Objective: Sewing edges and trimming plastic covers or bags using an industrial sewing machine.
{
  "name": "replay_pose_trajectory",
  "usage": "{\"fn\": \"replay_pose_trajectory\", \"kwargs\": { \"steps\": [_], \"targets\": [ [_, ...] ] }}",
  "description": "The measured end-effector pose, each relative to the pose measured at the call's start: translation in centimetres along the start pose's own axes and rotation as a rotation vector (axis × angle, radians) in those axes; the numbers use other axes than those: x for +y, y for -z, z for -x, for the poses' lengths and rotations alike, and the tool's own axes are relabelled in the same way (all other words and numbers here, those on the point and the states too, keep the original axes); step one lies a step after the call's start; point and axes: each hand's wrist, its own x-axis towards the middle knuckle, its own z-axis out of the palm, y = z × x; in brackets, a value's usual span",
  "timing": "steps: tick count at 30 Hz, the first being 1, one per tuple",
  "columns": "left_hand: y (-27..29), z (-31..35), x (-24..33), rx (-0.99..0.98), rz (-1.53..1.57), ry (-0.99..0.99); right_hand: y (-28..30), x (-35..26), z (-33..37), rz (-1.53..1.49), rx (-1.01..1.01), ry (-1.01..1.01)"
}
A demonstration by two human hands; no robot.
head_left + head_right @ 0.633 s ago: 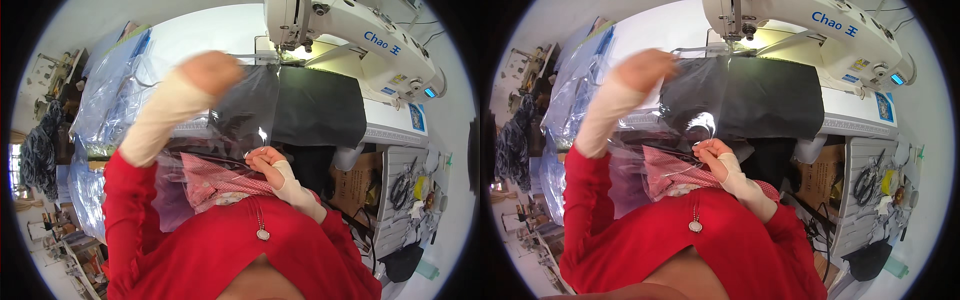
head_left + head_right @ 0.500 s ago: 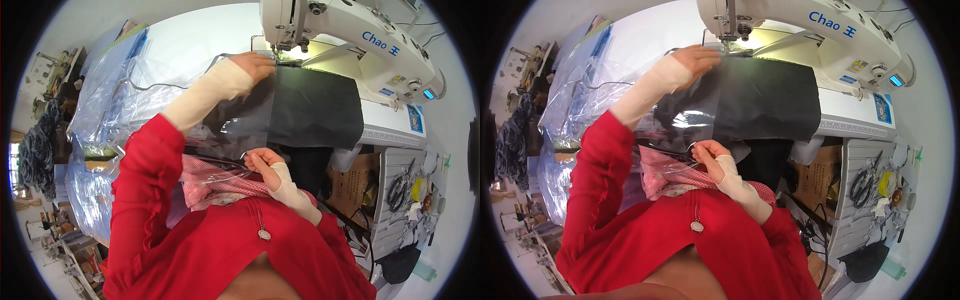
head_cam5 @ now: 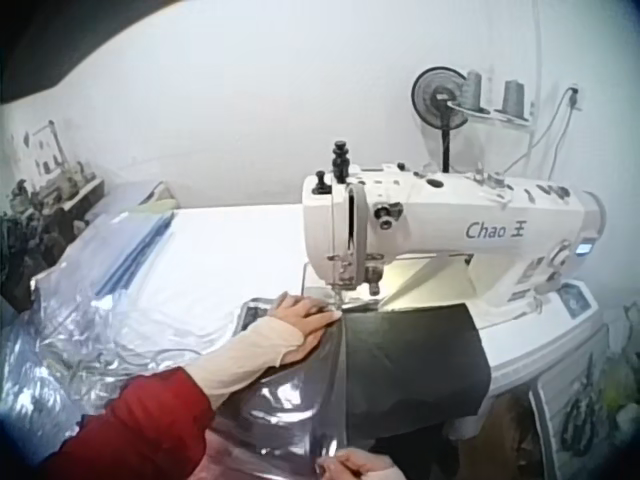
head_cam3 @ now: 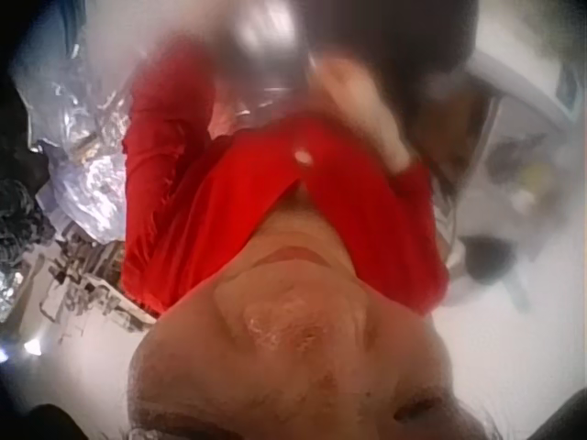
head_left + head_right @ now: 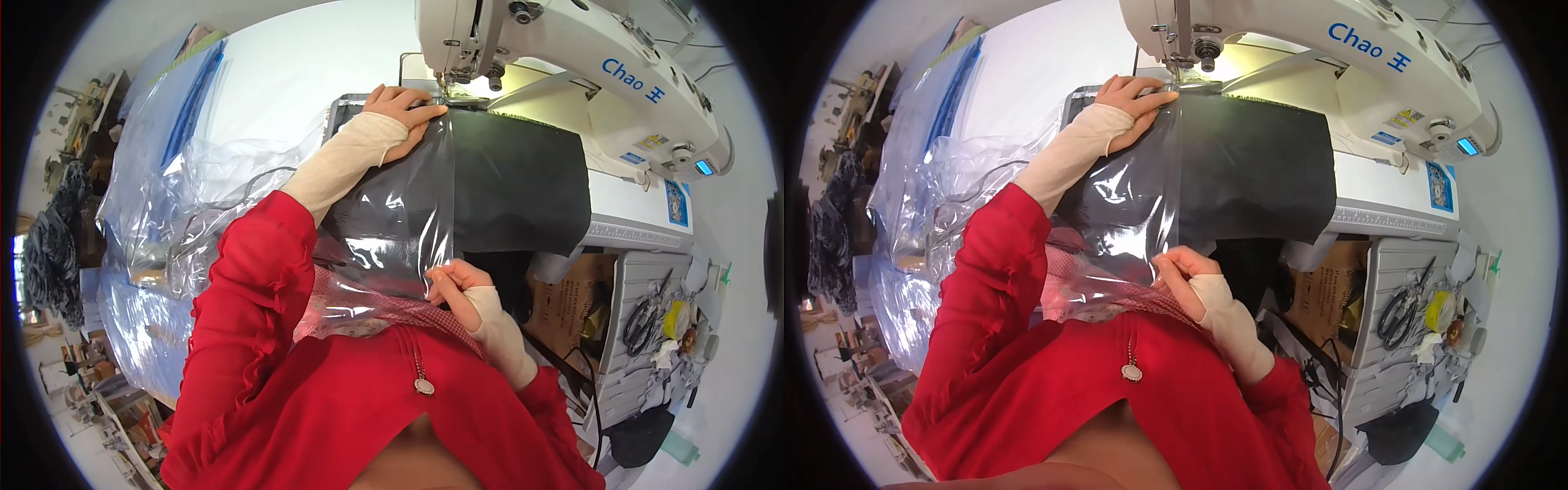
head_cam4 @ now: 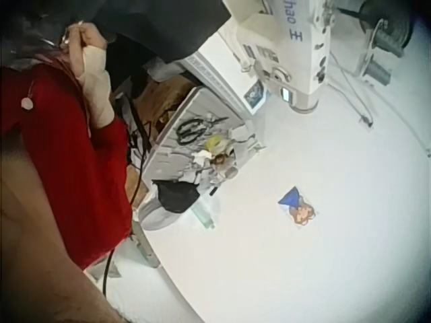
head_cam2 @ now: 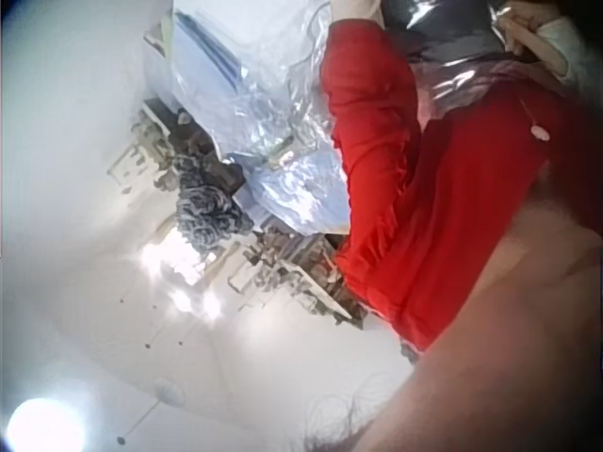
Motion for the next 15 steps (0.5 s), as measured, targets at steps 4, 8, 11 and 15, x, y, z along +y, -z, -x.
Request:
{"fn": "replay_pose_trajectory", "kwargs": {
  "steps": [4,8,11,15],
  "targets": [
    [-0.6,0.1,-0.3,0.094,-0.013,-0.038,0.2,4.3,-1.0,-0.016,0.105,0.046],
    [-0.4,0.0,-0.4,0.079,-0.004,-0.072,0.3,4.4,-1.5,-0.013,0.106,0.021],
    [-0.4,-0.1,-0.5,0.052,0.008,-0.064,0.6,4.1,-1.5,-0.003,0.078,0.015],
    [-0.2,-0.4,-0.2,0.026,0.013,-0.069,1.0,4.7,-1.7,-0.018,0.067,0.008]
  ]
}}
